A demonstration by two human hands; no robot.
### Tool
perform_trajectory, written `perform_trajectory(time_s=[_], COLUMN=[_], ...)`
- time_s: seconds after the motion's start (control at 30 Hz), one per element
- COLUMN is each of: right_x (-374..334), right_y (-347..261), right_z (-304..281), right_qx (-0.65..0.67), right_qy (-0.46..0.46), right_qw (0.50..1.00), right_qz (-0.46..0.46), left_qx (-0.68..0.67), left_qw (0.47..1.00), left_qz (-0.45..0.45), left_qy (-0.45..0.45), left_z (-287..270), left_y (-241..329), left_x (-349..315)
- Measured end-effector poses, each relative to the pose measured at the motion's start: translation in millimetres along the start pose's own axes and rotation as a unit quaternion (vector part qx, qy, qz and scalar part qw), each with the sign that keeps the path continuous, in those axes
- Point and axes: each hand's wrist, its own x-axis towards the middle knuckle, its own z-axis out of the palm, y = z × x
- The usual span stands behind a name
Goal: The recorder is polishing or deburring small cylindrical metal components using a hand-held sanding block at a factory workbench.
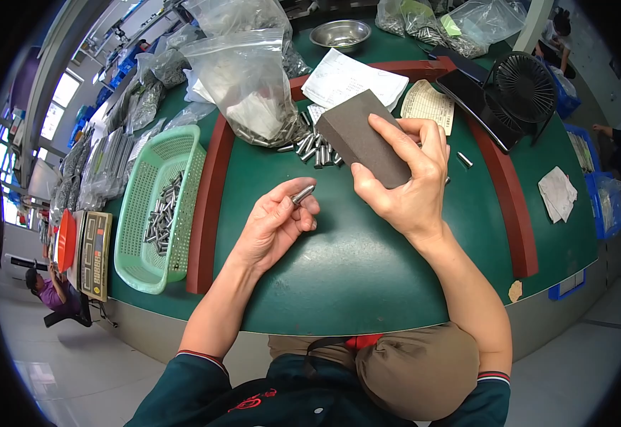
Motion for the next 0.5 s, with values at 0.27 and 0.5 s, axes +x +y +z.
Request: perform_trajectory(time_s=[0.27, 0.5], right_x=[0.2, 0.3], right_y=[-0.2, -0.4], right_z=[0.0, 0.1], right_qx=[0.0, 0.0], right_qy=[0.0, 0.001], right_qw=[1.0, 1.0], right_qz=[0.001, 0.0], left_qx=[-0.014, -0.015], left_qw=[1.0, 0.999], left_qz=[-0.008, -0.005], left_qy=[0.023, 0.028], left_z=[4.1, 3.7], left_y=[1.5, 0.6], left_x=[1.1, 0.5])
